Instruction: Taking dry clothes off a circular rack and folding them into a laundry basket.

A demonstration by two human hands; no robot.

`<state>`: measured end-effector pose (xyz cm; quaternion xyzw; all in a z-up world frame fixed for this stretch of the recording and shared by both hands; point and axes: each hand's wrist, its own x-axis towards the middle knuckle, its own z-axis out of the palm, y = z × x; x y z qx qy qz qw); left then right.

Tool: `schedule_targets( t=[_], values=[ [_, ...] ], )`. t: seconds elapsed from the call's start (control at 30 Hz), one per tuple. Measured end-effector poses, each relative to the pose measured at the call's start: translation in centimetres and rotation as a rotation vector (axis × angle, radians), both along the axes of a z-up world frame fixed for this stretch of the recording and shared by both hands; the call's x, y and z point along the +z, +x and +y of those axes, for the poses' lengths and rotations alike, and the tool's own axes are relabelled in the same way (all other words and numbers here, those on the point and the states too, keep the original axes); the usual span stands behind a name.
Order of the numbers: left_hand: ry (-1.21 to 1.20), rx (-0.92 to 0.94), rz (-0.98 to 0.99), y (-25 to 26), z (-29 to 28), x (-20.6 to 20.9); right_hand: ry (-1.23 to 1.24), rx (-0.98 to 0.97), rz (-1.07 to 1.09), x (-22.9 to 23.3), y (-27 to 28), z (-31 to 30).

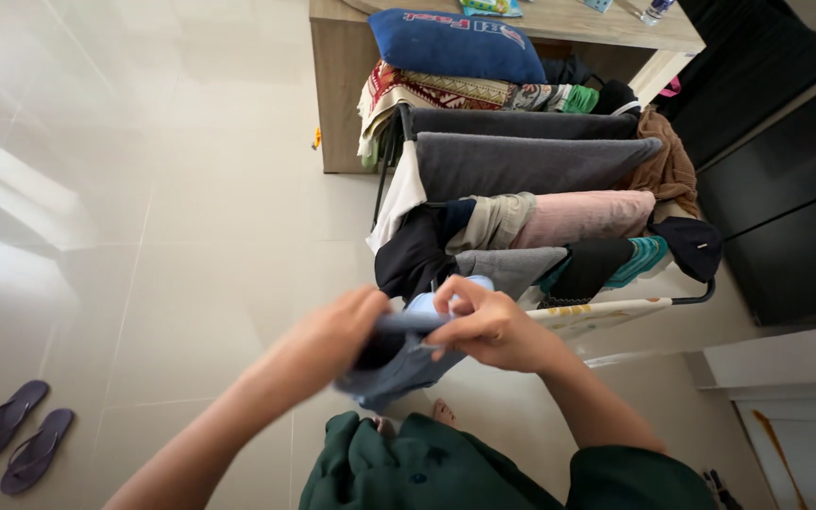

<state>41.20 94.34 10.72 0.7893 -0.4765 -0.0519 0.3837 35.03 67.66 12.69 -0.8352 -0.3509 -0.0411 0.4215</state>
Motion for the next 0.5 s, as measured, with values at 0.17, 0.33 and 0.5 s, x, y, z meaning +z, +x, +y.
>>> schedule_targets(
  t=[0.17, 0.33, 0.5],
  values=[
    [-0.031, 0.088, 0.11, -0.4, 0.5, 0.5, -0.156, -0.12, 0.087, -0.6, 1.2, 0.6],
    [-0.086, 0.049, 0.197, -0.5, -0.8, -1.2, -0.091, 0.054, -0.161, -0.4, 1.6, 2.5],
    [-0.105, 0.084, 0.232, -0.8, -0.8, -1.0, -0.13, -0.064, -0.059, -2.9, 1.7, 2.3]
  ],
)
